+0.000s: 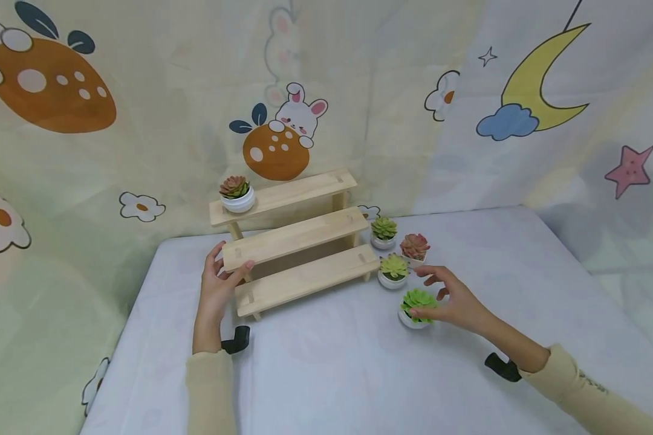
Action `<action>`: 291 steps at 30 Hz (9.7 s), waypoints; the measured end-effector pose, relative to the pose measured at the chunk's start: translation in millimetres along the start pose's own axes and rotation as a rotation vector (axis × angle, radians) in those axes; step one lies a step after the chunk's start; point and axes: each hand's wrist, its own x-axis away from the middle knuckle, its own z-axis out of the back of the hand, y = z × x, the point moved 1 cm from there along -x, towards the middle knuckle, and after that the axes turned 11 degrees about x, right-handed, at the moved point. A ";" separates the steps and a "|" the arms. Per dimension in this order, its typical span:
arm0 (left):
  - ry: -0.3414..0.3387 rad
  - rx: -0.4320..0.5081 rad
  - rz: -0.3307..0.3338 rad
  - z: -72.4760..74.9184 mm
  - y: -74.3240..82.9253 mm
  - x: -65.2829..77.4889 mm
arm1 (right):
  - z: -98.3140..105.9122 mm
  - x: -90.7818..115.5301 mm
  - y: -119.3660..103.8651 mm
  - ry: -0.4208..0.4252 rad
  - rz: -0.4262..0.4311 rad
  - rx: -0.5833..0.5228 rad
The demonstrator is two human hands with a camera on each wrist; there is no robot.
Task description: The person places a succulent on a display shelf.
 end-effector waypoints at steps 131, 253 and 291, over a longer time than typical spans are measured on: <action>0.051 0.058 -0.071 3.8 -7.0 2.8 | 16.3 -205.7 -107.3 0.168 0.123 -0.074; 0.009 0.018 -0.034 7.8 5.3 5.2 | 42.2 -86.3 16.1 0.243 0.036 -0.138; -0.014 0.011 -0.047 5.5 1.1 7.8 | -2.7 -70.5 66.1 -0.035 -0.327 -0.084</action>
